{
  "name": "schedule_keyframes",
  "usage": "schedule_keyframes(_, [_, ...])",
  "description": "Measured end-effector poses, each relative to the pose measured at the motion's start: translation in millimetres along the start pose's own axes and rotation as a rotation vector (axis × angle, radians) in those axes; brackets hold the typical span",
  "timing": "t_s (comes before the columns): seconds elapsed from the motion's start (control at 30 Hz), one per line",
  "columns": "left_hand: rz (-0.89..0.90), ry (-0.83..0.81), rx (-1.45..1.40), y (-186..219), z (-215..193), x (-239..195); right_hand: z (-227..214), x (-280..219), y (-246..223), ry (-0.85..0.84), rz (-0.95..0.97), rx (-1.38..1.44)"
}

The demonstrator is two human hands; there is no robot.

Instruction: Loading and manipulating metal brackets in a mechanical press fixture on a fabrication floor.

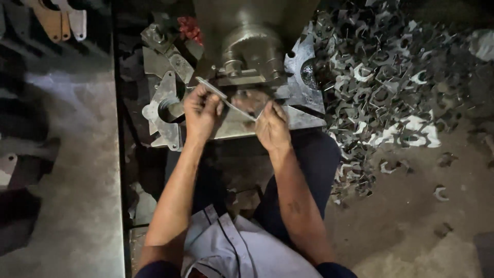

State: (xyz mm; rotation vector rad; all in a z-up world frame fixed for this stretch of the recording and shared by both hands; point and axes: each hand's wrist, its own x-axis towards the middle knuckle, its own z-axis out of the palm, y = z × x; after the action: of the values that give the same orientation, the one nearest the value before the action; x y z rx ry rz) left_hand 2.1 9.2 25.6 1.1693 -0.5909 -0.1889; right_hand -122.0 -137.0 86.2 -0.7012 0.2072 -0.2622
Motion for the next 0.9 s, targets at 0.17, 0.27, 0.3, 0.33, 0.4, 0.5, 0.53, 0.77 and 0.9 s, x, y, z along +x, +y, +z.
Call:
schedule_keyframes(0.17, [-0.379,0.006,0.082,39.3,30.7,-9.2,-35.9,-7.9,21.5,-0.288,-0.242,-0.287])
schedule_keyframes(0.27, [-0.284,-0.012,0.473,43.9,31.2,-27.8,-19.8,-0.5,10.7,-0.054,-0.289,-0.929])
schedule_keyframes(0.3, [-0.155,-0.030,0.598,39.2,28.3,-31.1,-13.9,6.3,3.6,0.044,-0.345,-1.248])
schedule_keyframes(0.33, [-0.153,-0.055,0.602,44.7,24.7,-33.1,-12.6,8.1,1.4,0.067,-0.352,-1.238])
schedule_keyframes(0.4, [0.064,-0.054,0.758,56.0,19.6,-36.9,-10.8,10.6,-5.9,-0.109,-0.547,-1.294])
schedule_keyframes(0.5, [0.014,0.011,0.929,80.2,4.2,-44.8,-27.9,13.5,4.5,-0.129,-0.557,-1.307])
schedule_keyframes(0.53, [0.013,0.006,0.932,87.8,-6.0,-43.4,-29.9,14.7,6.2,-0.125,-0.557,-1.304])
schedule_keyframes(0.77, [-0.088,0.252,1.601,84.0,-92.4,-30.2,-18.4,9.5,1.2,-0.143,-0.605,-1.231])
schedule_keyframes(0.9, [-0.505,0.214,1.481,95.0,-96.7,-12.9,-6.6,9.8,-6.5,0.234,-0.210,-1.313])
